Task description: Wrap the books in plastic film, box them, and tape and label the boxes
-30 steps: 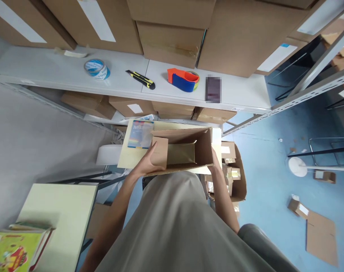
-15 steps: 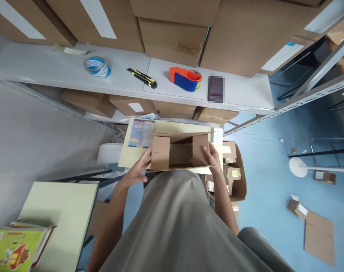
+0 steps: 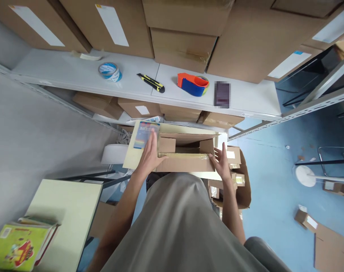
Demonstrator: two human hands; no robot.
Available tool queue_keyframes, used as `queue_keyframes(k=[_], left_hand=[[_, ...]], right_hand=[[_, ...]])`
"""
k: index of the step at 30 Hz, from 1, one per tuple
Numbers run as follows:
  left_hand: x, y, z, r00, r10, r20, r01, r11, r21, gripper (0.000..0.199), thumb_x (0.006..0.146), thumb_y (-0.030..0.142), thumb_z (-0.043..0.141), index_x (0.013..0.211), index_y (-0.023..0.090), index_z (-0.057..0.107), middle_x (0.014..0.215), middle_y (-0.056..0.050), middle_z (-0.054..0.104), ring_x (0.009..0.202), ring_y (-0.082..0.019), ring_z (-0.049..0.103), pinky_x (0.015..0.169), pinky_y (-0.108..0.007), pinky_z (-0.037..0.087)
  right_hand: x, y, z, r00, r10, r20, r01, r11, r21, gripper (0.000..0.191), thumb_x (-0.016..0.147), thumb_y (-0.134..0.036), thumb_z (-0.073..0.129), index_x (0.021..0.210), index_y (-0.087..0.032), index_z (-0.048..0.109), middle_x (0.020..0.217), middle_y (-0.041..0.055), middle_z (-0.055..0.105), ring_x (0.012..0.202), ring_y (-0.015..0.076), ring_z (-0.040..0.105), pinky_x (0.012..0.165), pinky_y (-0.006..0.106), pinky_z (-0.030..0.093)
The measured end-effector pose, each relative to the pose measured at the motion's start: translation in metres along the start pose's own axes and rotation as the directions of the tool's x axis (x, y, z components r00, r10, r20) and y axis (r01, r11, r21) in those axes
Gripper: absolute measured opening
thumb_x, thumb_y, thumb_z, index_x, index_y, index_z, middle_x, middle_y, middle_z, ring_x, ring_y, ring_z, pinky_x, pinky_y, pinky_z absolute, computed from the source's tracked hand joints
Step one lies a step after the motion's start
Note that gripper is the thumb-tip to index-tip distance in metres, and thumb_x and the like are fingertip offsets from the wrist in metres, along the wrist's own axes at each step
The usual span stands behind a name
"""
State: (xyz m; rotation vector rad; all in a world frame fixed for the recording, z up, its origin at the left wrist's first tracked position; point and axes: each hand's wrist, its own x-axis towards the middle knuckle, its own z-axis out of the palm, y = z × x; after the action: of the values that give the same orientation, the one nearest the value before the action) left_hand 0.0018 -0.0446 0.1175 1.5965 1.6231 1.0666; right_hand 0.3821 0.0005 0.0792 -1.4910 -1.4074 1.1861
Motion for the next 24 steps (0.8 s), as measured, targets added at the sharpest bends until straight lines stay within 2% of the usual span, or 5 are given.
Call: queue_keyframes(k=[4, 10, 14, 18, 24], left_hand=[[0.005, 0.012, -0.005, 0.981, 0.168, 0.096, -0.191, 0.921, 0.340, 0.096, 0.088, 0.035, 0.087, 0.169, 0.029, 0.036, 0.168, -0.015, 0.045, 0.161, -0.038, 0.036, 0.132, -0.056, 0.033], [-0.021, -0.018, 0.014, 0.990, 0.140, -0.020, -0.132, 0.965, 0.228, 0.026, 0.105, 0.038, 0.064, 0.127, 0.029, 0.075, 0.149, -0.010, 0.066, 0.137, -0.029, 0.066, 0.117, -0.048, 0.054], [-0.028, -0.026, 0.032, 0.975, 0.053, -0.216, -0.040, 0.997, 0.063, 0.025, 0.107, 0.042, 0.061, 0.113, 0.026, 0.079, 0.139, -0.010, 0.072, 0.130, -0.027, 0.069, 0.114, -0.047, 0.057], [-0.024, -0.029, 0.049, 0.939, -0.090, -0.332, 0.055, 0.992, -0.114, 0.043, 0.105, 0.052, 0.063, 0.137, 0.024, 0.069, 0.150, -0.015, 0.065, 0.141, -0.029, 0.062, 0.113, -0.045, 0.058], [-0.016, -0.042, 0.056, 0.943, -0.171, -0.286, 0.107, 0.968, -0.225, 0.053, 0.103, 0.054, 0.064, 0.145, 0.022, 0.065, 0.151, -0.016, 0.065, 0.140, -0.029, 0.064, 0.122, -0.046, 0.051]], right_hand=[[-0.001, 0.001, -0.002, 0.995, -0.101, 0.013, 0.101, 0.993, -0.056, 0.118, 0.095, -0.060, 0.075, 0.176, -0.033, -0.006, 0.163, 0.0214, 0.052, 0.122, 0.0324, 0.074, 0.101, 0.053, 0.064], [-0.007, -0.002, 0.006, 0.943, -0.319, -0.091, 0.282, 0.916, -0.286, 0.045, 0.098, -0.056, 0.073, 0.132, -0.027, 0.077, 0.150, 0.0154, 0.064, 0.129, 0.0329, 0.069, 0.108, 0.054, 0.062], [-0.006, -0.007, 0.010, 0.945, -0.288, -0.153, 0.247, 0.939, -0.238, 0.035, 0.103, -0.053, 0.066, 0.110, -0.023, 0.083, 0.127, 0.0140, 0.075, 0.120, 0.0294, 0.073, 0.095, 0.048, 0.068], [-0.001, -0.014, 0.015, 0.950, -0.242, -0.196, 0.199, 0.956, -0.218, 0.035, 0.099, -0.054, 0.071, 0.104, -0.022, 0.082, 0.118, 0.0135, 0.077, 0.119, 0.0294, 0.074, 0.094, 0.046, 0.067], [0.001, -0.021, 0.024, 0.953, -0.236, -0.189, 0.168, 0.933, -0.320, 0.035, 0.101, -0.053, 0.067, 0.106, -0.022, 0.083, 0.122, 0.0150, 0.076, 0.125, 0.0313, 0.071, 0.101, 0.049, 0.063]])
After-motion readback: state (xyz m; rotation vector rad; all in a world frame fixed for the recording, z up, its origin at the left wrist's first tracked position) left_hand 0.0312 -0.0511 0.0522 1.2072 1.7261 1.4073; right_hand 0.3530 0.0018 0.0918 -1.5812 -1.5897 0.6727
